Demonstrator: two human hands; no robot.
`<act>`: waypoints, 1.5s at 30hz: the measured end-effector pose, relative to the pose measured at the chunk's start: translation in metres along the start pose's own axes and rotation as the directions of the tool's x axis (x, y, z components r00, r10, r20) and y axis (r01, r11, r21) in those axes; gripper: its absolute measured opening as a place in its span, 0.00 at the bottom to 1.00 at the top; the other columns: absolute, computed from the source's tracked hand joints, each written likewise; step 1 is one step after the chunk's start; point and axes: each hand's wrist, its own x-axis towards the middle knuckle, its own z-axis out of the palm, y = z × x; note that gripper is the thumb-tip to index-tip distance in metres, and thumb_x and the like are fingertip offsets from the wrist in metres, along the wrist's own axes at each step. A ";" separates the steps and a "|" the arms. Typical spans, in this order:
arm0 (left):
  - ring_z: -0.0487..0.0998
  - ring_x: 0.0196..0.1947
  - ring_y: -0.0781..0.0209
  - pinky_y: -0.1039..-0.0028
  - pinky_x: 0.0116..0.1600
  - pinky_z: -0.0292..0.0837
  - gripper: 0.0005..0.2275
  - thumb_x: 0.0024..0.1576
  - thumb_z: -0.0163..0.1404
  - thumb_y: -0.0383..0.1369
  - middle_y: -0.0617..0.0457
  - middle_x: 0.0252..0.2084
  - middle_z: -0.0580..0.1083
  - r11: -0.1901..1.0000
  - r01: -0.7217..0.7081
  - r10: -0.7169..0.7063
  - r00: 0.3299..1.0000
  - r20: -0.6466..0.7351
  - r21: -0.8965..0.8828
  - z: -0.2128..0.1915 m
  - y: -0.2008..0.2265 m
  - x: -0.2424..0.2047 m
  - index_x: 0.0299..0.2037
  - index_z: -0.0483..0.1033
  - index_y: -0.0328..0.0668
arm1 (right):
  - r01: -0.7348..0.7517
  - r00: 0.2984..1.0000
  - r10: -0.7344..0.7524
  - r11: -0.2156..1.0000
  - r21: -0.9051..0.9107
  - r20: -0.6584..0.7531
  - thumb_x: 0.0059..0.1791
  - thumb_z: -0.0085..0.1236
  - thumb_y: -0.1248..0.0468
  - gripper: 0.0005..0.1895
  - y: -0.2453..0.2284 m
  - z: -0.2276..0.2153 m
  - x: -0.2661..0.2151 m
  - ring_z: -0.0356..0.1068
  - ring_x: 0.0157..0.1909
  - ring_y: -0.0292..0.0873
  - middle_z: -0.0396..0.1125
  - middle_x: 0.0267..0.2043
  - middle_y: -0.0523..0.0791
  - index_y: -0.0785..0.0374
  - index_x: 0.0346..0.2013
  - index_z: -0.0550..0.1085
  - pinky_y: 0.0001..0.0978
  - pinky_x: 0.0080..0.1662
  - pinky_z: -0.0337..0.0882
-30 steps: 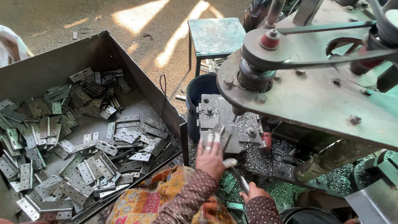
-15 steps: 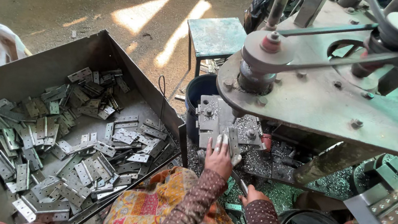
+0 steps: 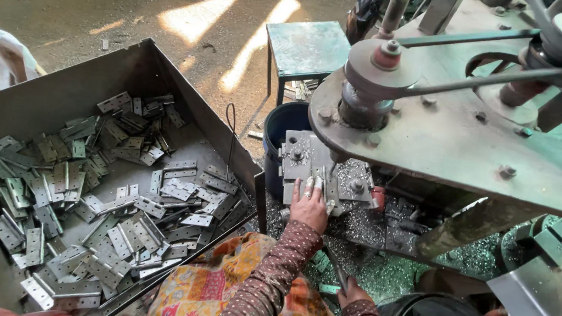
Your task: The person sits on the floor and repeatedly picks up small metal plates from a nearby bin, places them into a press machine, and operates the lever to process them. The processed plates are then returned to the bin.
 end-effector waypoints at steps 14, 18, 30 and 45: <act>0.57 0.70 0.49 0.45 0.73 0.28 0.13 0.59 0.43 0.32 0.43 0.70 0.58 1.000 -0.014 0.015 0.999 -0.029 0.028 0.000 -0.007 0.026 0.50 0.76 0.37 | -0.053 0.998 0.054 0.998 0.041 -0.025 0.51 0.54 0.53 0.20 -0.009 -0.005 -0.013 0.69 0.23 0.39 0.72 0.28 0.44 0.59 0.53 0.66 0.31 0.27 0.75; 0.52 0.71 0.48 0.45 0.70 0.26 0.12 0.56 0.45 0.33 0.44 0.73 0.54 0.999 -0.024 0.019 0.994 0.104 0.045 -0.007 -0.012 0.043 0.46 0.79 0.43 | -0.025 0.996 0.030 0.998 -0.055 0.081 0.50 0.59 0.49 0.23 -0.009 -0.032 0.008 0.68 0.23 0.37 0.71 0.28 0.42 0.62 0.49 0.68 0.29 0.28 0.74; 0.57 0.70 0.49 0.45 0.73 0.28 0.13 0.63 0.41 0.34 0.44 0.69 0.60 0.999 -0.036 0.037 0.998 -0.052 0.017 0.008 -0.015 0.030 0.49 0.78 0.40 | -0.157 0.987 0.154 0.986 0.054 0.053 0.50 0.56 0.52 0.23 -0.004 -0.002 0.001 0.70 0.24 0.38 0.75 0.33 0.43 0.56 0.56 0.65 0.32 0.31 0.78; 0.61 0.69 0.56 0.44 0.75 0.34 0.14 0.58 0.43 0.39 0.49 0.69 0.61 0.987 -0.093 0.085 0.995 -0.060 -0.131 0.021 -0.025 0.006 0.47 0.80 0.46 | -0.071 0.975 0.030 0.982 -0.177 -0.221 0.45 0.56 0.38 0.27 -0.002 -0.012 -0.013 0.75 0.43 0.58 0.75 0.40 0.54 0.54 0.46 0.75 0.48 0.47 0.75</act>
